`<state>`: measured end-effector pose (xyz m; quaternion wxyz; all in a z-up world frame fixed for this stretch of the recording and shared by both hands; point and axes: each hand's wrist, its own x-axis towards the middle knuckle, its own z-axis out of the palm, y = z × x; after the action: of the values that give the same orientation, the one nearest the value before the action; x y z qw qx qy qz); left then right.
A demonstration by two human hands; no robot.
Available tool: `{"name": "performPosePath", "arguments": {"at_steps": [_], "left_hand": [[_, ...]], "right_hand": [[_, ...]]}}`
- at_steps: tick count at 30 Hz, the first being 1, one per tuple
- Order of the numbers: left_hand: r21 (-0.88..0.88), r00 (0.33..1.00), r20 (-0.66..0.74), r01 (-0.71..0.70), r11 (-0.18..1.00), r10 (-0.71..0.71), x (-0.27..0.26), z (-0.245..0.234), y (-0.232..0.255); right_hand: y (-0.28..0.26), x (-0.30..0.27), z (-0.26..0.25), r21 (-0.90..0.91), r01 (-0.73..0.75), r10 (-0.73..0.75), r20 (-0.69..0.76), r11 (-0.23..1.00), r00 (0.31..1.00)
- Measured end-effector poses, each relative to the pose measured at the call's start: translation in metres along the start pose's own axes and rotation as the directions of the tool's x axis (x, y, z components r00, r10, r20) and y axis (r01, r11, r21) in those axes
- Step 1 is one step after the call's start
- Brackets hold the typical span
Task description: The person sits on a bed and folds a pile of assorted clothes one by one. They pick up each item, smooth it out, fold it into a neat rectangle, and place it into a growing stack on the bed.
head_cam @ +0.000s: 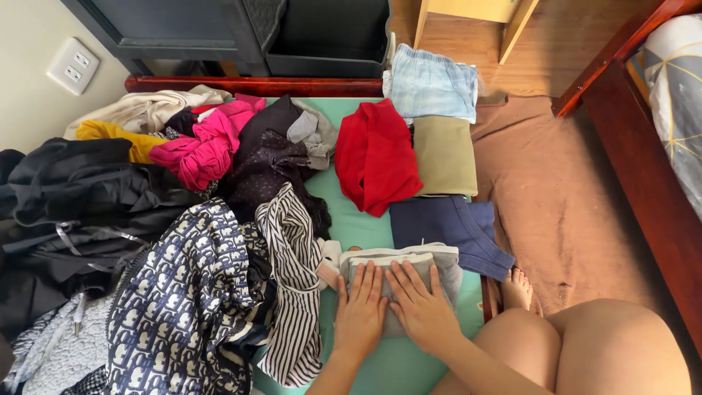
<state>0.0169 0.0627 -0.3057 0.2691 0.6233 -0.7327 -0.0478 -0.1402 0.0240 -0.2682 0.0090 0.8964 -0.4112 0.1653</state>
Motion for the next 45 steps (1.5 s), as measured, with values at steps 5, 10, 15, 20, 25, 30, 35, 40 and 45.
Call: {"name": "performPosePath", "arguments": {"at_steps": [5,10,15,20,25,30,35,40,45], "left_hand": [[0.049,0.994,0.106,0.003,0.999,-0.009,-0.001,0.009,-0.015],[-0.032,0.960,0.280,0.012,0.999,-0.003,0.000,-0.023,-0.009],[-0.080,0.797,0.602,-0.009,0.997,0.055,-0.018,-0.057,-0.025],[0.161,0.904,0.314,-0.351,0.922,0.290,-0.015,-0.035,-0.053],[-0.193,0.867,0.478,-0.053,0.980,0.141,0.020,-0.045,-0.058],[-0.325,0.641,0.735,0.619,0.715,-0.222,0.083,-0.101,-0.058],[-0.825,0.883,0.278,0.422,0.376,-0.379,0.119,-0.090,-0.052],[-0.627,0.477,0.772,0.678,-0.384,-0.421,0.108,-0.062,-0.031],[-0.461,0.462,0.875,0.708,-0.534,-0.143,0.109,-0.058,-0.023]], "right_hand": [[0.011,-0.006,0.017,-0.017,0.031,-0.030,0.032,0.999,0.999],[0.011,-0.009,0.003,0.017,0.046,-0.048,0.131,0.999,0.990],[0.004,-0.011,-0.032,0.067,0.082,-0.103,0.426,0.994,0.899],[-0.005,-0.006,-0.029,-0.032,0.021,0.003,0.607,0.999,0.795],[-0.002,-0.009,0.011,-0.227,0.089,0.019,0.434,0.970,0.901],[0.030,0.020,0.009,0.234,-0.405,0.160,0.662,0.884,0.732],[0.079,0.064,-0.048,0.454,-0.887,0.138,0.887,-0.090,0.440],[0.089,0.088,-0.082,0.419,-0.791,-0.001,0.883,-0.446,0.469],[0.097,0.113,-0.086,0.321,-0.732,-0.111,0.874,-0.601,0.474]]}}
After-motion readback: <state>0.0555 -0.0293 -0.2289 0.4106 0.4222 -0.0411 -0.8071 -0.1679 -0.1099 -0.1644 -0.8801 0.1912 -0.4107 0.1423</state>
